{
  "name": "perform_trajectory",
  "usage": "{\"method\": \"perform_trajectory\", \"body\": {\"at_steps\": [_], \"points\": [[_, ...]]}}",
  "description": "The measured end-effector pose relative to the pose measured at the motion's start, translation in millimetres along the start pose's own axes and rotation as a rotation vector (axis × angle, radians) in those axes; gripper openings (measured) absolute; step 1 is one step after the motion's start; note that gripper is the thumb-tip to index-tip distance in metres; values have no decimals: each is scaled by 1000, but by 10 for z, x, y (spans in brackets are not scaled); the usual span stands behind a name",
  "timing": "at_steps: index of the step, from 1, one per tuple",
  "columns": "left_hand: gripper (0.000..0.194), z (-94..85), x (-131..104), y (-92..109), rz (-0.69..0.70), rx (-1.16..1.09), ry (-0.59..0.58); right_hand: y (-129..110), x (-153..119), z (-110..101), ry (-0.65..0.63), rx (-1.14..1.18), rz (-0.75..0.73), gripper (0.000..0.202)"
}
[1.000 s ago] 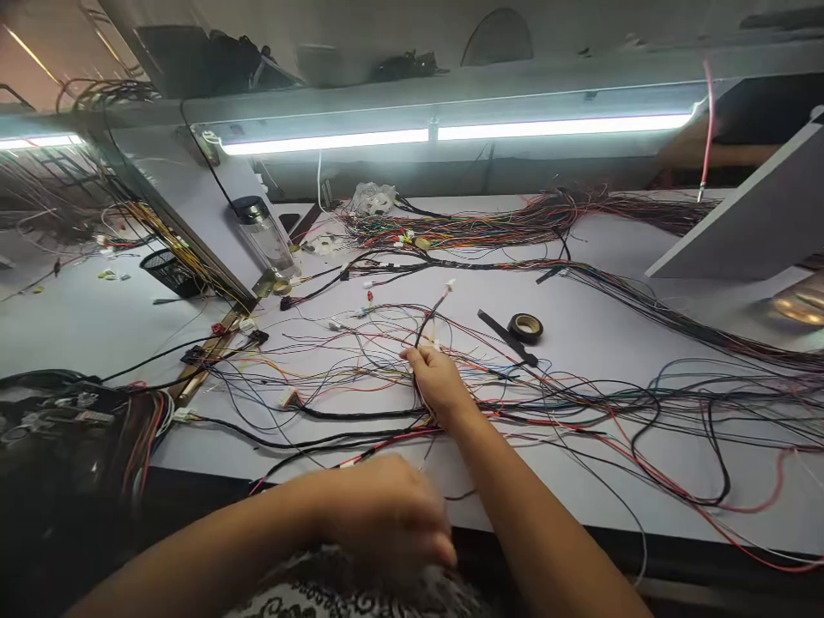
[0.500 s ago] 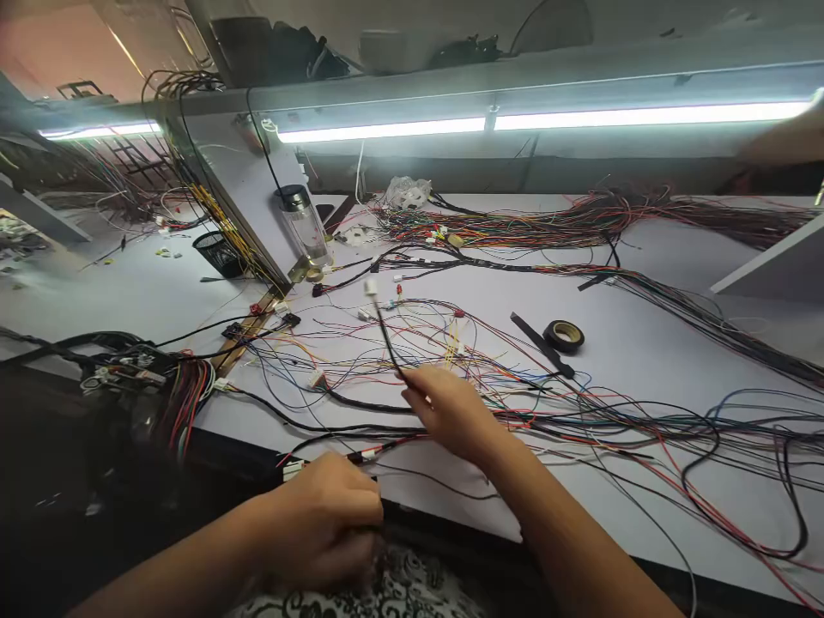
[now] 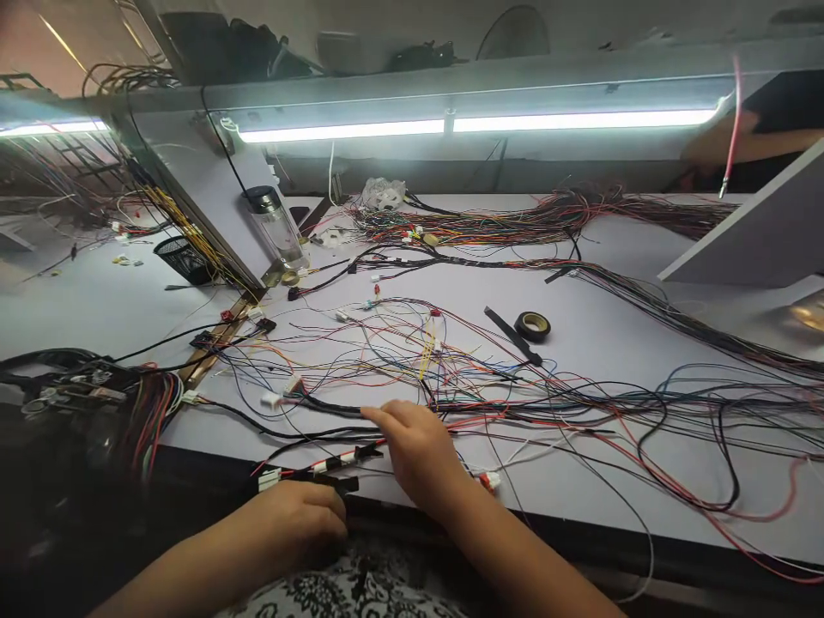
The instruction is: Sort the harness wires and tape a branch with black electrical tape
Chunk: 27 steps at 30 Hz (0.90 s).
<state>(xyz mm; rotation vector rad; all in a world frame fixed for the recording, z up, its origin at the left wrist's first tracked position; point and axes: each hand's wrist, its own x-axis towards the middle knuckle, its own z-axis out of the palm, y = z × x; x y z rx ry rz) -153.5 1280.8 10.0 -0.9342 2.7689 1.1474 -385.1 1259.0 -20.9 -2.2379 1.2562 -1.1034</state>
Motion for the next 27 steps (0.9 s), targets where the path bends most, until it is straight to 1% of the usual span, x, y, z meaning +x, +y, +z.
{"method": "perform_trajectory", "body": {"at_steps": [2,4,6,8,10,11,12,13,14,16,18,20,21,24,25,27], "points": [[22,-18,-6,22,77,-20,0,27,79,-89,114,210,162,33],[27,-75,1,49,121,5,54,62,154,-142,187,376,336,31],[32,-162,26,46,145,36,158,121,223,-154,212,513,476,34],[31,-258,67,-4,140,79,312,215,293,-149,222,632,569,43],[27,-334,121,-82,100,156,467,341,366,-163,292,713,650,54],[25,-357,151,-116,67,202,513,412,399,-184,342,737,693,58],[24,-366,183,-141,31,245,525,482,427,-214,382,749,734,61],[22,-361,218,-153,4,274,509,549,447,-253,397,750,770,61],[23,-343,255,-152,-16,293,470,609,459,-295,386,741,800,60],[23,-282,337,-124,-38,310,380,695,454,-380,304,699,840,56],[15,-221,419,-90,-61,318,315,732,421,-447,222,639,864,53],[9,-195,480,-73,-82,316,300,731,376,-497,178,589,875,53],[10,-199,496,-72,-77,305,322,723,354,-519,166,571,872,53],[16,-243,494,-87,34,198,395,685,297,-594,125,494,835,52],[17,-253,484,-93,88,153,390,669,282,-623,103,456,819,51],[18,-243,468,-103,202,111,312,627,251,-680,50,365,791,48]]}}
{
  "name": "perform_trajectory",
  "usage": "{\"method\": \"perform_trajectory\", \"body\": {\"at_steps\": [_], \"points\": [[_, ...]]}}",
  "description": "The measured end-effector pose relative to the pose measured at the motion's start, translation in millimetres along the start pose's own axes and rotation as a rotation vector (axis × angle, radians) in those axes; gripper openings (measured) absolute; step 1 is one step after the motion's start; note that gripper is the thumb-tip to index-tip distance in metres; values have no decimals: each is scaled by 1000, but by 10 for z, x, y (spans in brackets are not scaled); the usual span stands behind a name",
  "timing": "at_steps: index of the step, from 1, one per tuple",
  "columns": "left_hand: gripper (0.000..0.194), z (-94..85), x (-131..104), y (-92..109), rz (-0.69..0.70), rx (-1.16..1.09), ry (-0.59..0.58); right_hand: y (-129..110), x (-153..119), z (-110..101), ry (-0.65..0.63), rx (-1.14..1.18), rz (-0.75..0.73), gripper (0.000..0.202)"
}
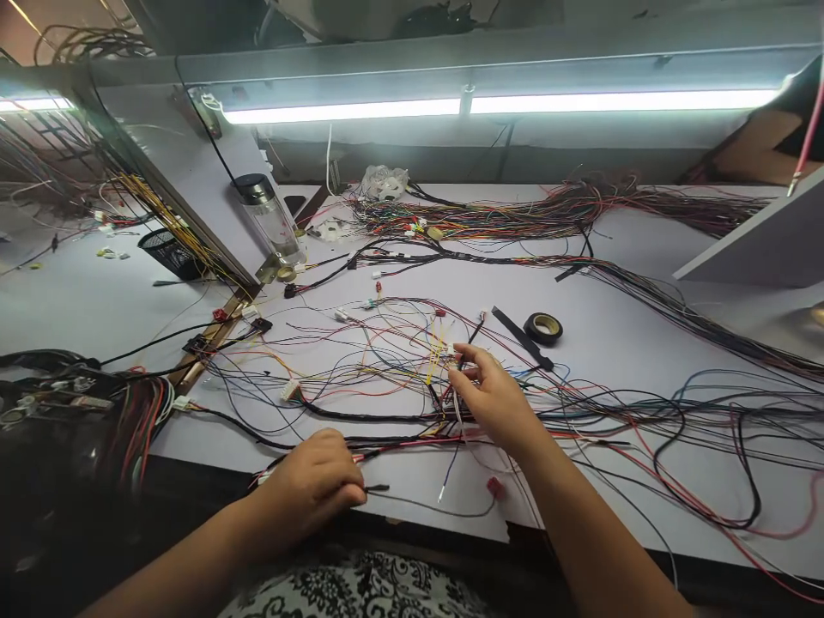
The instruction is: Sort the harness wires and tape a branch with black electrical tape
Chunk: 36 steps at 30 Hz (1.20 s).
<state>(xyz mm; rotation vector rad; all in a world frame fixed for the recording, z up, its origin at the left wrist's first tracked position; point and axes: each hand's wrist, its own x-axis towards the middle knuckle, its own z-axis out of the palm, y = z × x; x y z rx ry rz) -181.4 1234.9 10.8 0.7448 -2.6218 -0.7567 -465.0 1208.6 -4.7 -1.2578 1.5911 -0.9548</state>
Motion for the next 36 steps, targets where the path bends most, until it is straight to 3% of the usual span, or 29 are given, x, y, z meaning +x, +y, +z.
{"method": "perform_trajectory", "body": {"at_steps": [2,5,12,15,18,23,30,36], "points": [[12,40,-21,5,88,22,-113,-26,-71,-36,-17,-91,-24,46],[32,91,-51,32,83,71,-220,-37,-213,-78,-13,-189,-88,41],[36,-155,-79,65,-61,-191,-176,212,-549,-197,123,-437,-348,26],[25,-184,-27,-80,-207,-201,5,398,-629,-194,129,-550,-495,19],[27,-92,61,-294,-199,59,142,537,-668,-145,44,-672,-581,18],[16,3,211,-484,-200,301,-32,536,-652,-85,-35,-843,-565,21],[22,-196,343,-434,-168,257,-123,379,-571,-91,-93,-967,-587,15],[26,-288,197,-624,-49,259,-177,347,-552,-70,-156,-1077,-591,9]]}}
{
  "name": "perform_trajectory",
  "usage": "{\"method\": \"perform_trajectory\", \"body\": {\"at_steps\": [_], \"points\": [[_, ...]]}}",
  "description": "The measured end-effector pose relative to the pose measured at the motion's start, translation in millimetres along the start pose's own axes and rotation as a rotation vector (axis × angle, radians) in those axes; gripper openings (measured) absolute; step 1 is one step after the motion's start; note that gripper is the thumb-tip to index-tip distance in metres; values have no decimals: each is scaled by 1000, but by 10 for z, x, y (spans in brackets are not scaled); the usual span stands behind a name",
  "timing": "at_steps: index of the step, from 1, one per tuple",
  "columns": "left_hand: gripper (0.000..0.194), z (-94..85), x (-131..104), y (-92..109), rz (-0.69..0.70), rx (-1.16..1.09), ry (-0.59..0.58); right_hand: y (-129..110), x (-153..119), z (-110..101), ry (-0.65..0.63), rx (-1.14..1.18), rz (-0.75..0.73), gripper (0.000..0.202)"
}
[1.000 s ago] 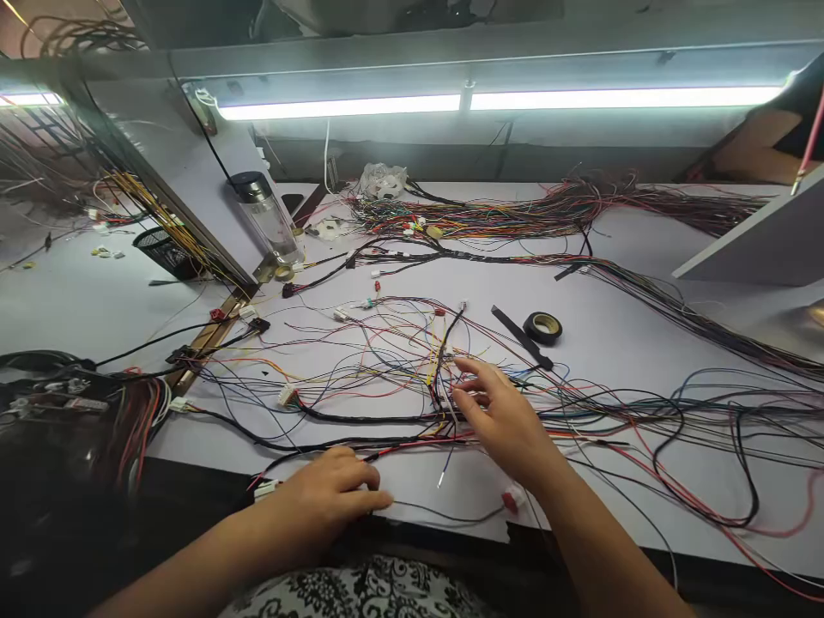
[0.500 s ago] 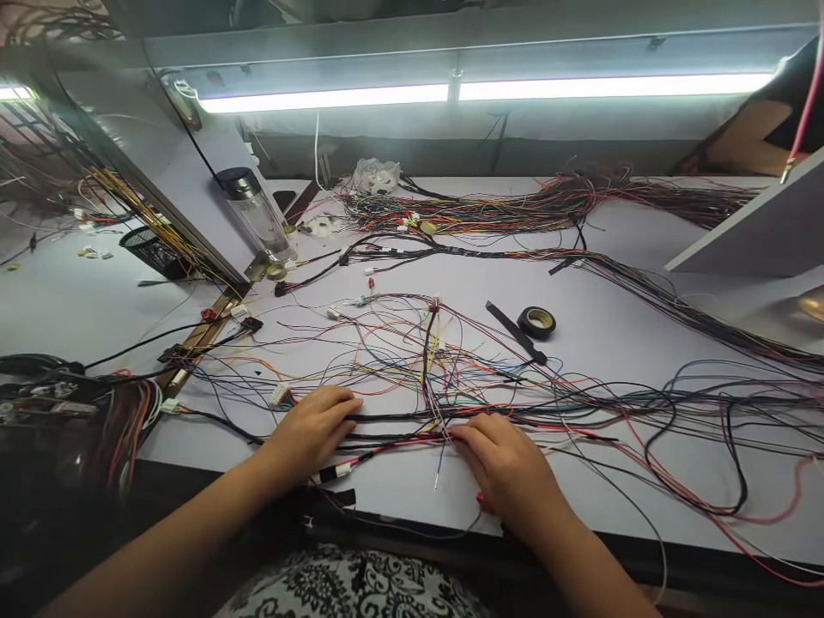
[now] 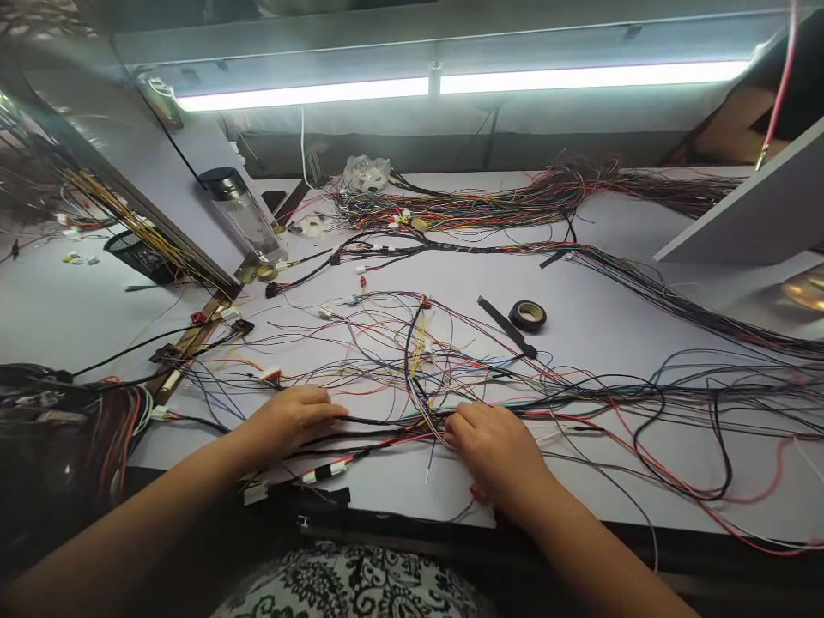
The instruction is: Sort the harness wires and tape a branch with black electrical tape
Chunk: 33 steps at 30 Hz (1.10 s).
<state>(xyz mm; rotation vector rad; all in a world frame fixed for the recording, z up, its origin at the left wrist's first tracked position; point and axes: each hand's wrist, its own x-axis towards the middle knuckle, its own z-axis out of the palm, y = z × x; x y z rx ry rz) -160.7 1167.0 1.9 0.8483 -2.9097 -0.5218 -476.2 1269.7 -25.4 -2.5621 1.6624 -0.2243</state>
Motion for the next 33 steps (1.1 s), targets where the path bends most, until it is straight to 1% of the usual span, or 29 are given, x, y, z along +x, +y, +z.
{"method": "perform_trajectory", "body": {"at_steps": [2,4,8,10,13,16,17,20,22,26,29,30,31,33], "points": [[27,15,-57,-48,8,-3,-6,-11,12,15,6,-5,9,13],[27,20,-92,-49,-14,28,15,-19,24,32,6,10,17,18],[23,4,-122,50,-41,98,78,-21,30,44,-7,50,36,19],[24,-6,-122,125,-53,121,96,-17,25,44,-13,57,45,19],[27,8,-65,264,-97,120,72,-14,17,46,-34,61,44,19],[32,89,81,406,-117,90,55,-16,13,46,-48,62,31,18],[32,125,140,443,-120,80,58,-17,13,45,-48,62,24,17],[19,213,294,499,-118,63,56,-15,12,38,-36,49,4,15],[19,232,346,496,-102,75,29,-11,11,32,-20,32,-13,15],[19,253,321,465,-91,79,-8,-17,10,22,17,11,-16,12],[22,313,252,485,-147,34,4,-29,-9,18,43,18,11,11],[23,332,232,505,-167,27,13,-29,-23,18,39,26,15,6],[24,345,215,529,-183,26,23,-26,-39,18,29,38,14,9],[24,344,190,583,-200,47,41,-12,-72,19,-1,70,4,44]]}}
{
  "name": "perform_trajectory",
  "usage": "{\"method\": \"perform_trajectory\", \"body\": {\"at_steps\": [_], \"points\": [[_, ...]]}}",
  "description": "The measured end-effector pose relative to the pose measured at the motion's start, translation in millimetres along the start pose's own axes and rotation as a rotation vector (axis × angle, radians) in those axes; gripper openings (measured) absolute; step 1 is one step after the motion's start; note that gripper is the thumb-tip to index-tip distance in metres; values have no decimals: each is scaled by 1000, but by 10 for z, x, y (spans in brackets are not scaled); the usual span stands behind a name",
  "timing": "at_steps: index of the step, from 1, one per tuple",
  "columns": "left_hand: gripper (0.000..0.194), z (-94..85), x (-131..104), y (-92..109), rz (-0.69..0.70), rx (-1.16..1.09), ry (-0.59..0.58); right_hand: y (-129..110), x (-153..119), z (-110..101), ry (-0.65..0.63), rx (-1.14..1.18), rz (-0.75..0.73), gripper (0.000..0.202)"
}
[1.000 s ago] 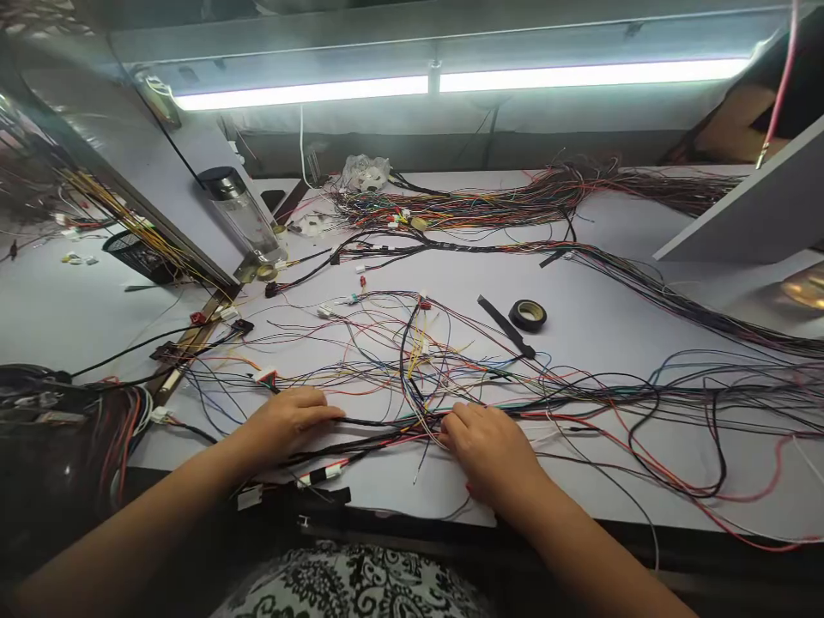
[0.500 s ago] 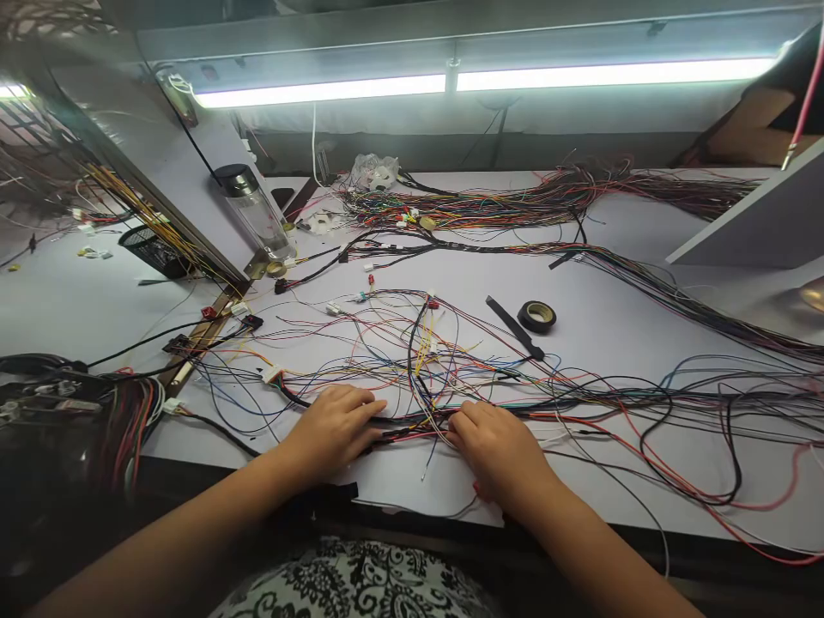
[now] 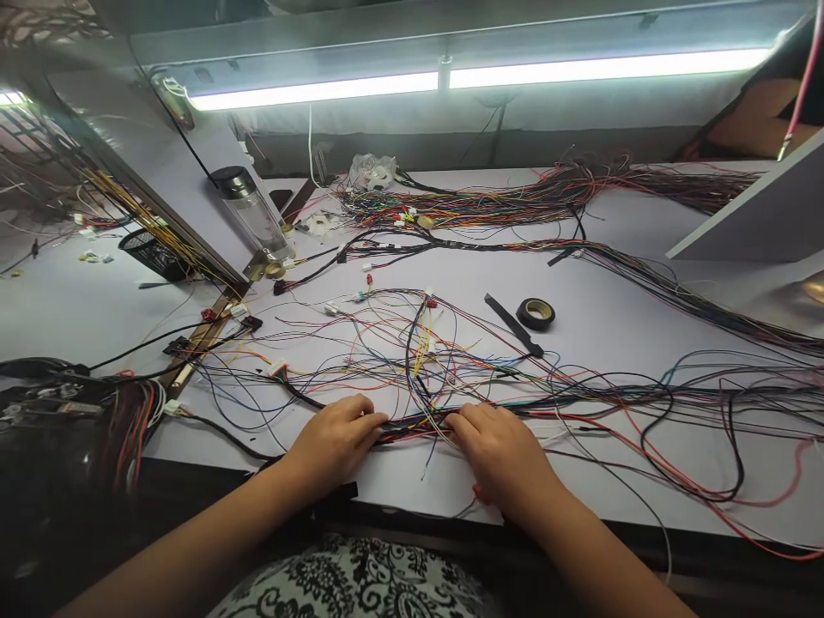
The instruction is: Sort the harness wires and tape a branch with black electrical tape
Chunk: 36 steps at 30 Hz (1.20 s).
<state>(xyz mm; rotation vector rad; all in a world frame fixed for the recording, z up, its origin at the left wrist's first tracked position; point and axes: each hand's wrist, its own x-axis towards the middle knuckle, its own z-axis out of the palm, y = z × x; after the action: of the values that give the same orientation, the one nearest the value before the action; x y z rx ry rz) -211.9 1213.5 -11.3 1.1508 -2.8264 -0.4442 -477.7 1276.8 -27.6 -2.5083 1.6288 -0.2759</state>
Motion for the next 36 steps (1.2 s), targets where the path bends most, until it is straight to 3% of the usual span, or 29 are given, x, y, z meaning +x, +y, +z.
{"method": "perform_trajectory", "body": {"at_steps": [3,8,12,19,27,32,36], "points": [[23,-58,-44,33,7,44,39,24,-29,-5,-32,40,-11,74],[37,-119,-158,-54,60,32,28,27,-18,-34,-58,45,10,62],[26,-64,-185,-78,57,58,22,21,-44,-48,-65,52,22,48],[25,44,-98,-7,71,6,47,-17,-159,-66,22,58,-17,45],[42,77,-119,26,80,-22,36,-34,-118,-95,281,147,5,17],[43,70,-65,137,84,-18,89,-16,-10,1,255,144,22,18],[41,92,-8,163,152,-71,56,-9,7,76,234,146,-32,22]]}}
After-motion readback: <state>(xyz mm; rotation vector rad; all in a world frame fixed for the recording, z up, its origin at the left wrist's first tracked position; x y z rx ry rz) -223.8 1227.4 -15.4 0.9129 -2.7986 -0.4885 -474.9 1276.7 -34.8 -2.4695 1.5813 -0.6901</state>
